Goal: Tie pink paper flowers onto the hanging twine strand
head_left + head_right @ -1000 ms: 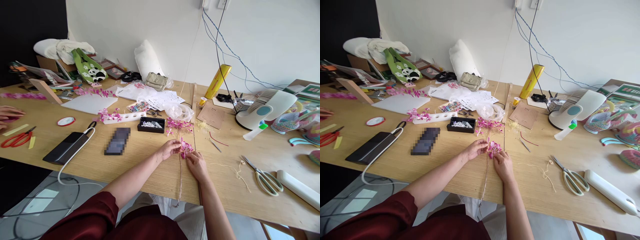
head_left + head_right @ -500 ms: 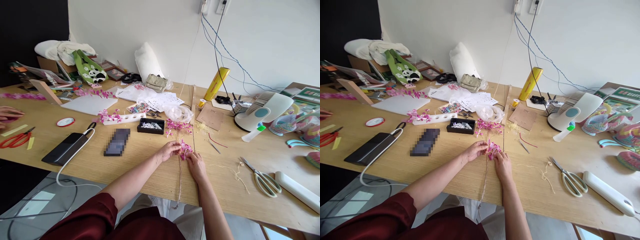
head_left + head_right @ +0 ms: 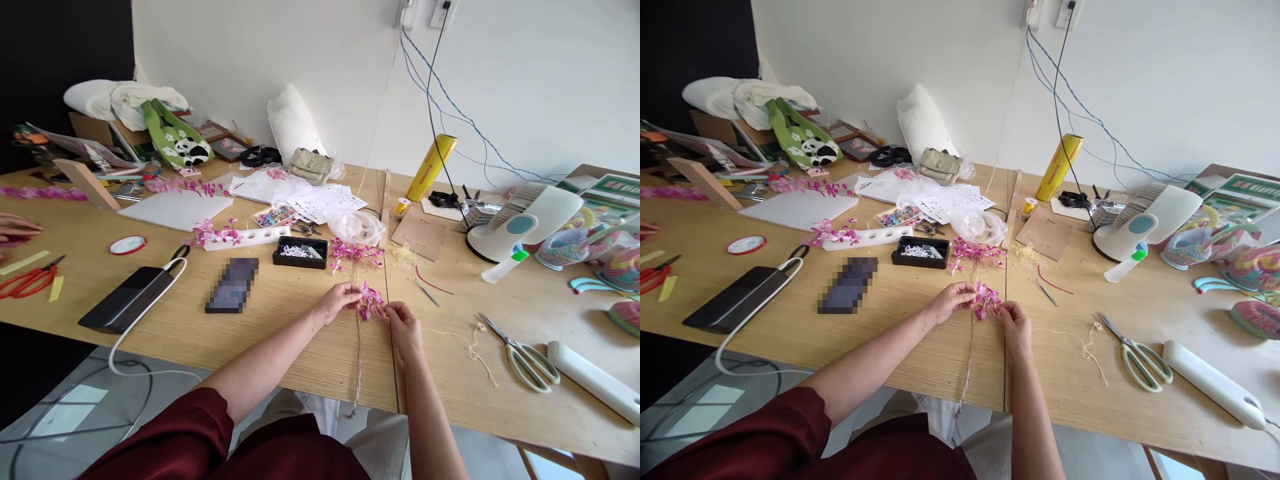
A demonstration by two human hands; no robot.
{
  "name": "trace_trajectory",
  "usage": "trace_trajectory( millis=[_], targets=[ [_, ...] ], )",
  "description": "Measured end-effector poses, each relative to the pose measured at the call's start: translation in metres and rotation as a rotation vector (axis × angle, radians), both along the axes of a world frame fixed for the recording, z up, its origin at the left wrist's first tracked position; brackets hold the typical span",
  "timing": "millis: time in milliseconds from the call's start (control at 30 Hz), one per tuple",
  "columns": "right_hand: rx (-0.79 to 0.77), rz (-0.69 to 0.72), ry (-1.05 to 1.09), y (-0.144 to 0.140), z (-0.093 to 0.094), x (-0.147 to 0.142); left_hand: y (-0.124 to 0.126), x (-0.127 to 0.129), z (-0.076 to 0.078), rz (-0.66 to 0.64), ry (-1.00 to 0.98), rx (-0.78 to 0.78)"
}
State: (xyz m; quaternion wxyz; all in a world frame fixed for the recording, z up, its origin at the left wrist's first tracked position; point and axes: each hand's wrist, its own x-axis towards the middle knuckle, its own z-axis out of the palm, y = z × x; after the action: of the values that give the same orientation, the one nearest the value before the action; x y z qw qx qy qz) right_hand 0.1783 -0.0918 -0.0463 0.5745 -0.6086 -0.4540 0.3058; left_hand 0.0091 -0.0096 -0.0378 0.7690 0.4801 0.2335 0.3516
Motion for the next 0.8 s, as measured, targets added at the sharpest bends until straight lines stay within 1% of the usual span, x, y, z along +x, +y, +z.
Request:
trace_trajectory(
  millis=[167, 267, 433, 567, 667, 733, 800],
  targets=[
    [0.051, 0.001, 0.330, -0.004, 0.007, 0.006, 0.000, 0.001, 0.000, 0.059, 0.067, 0.122],
    [0.097, 0.053, 0.477, -0.008, 0.011, 0.011, 0.001, 0.003, -0.004, 0.121, 0.152, 0.231],
    [0.134, 0.161, 0.587, -0.008, 0.019, 0.022, 0.005, 0.007, -0.009, 0.231, 0.411, 0.484],
    [0.150, 0.221, 0.615, 0.007, 0.034, 0.030, 0.009, 0.010, -0.010, 0.307, 0.486, 0.697],
    [0.171, 0.262, 0.610, 0.025, 0.042, 0.028, 0.010, 0.011, -0.011, 0.323, 0.491, 0.766],
    [0.188, 0.299, 0.655, 0.035, 0.041, 0.023, 0.009, 0.011, -0.013, 0.330, 0.488, 0.787],
    [0.194, 0.337, 0.707, 0.041, 0.035, 0.019, 0.008, 0.011, -0.015, 0.331, 0.490, 0.800]
  ],
)
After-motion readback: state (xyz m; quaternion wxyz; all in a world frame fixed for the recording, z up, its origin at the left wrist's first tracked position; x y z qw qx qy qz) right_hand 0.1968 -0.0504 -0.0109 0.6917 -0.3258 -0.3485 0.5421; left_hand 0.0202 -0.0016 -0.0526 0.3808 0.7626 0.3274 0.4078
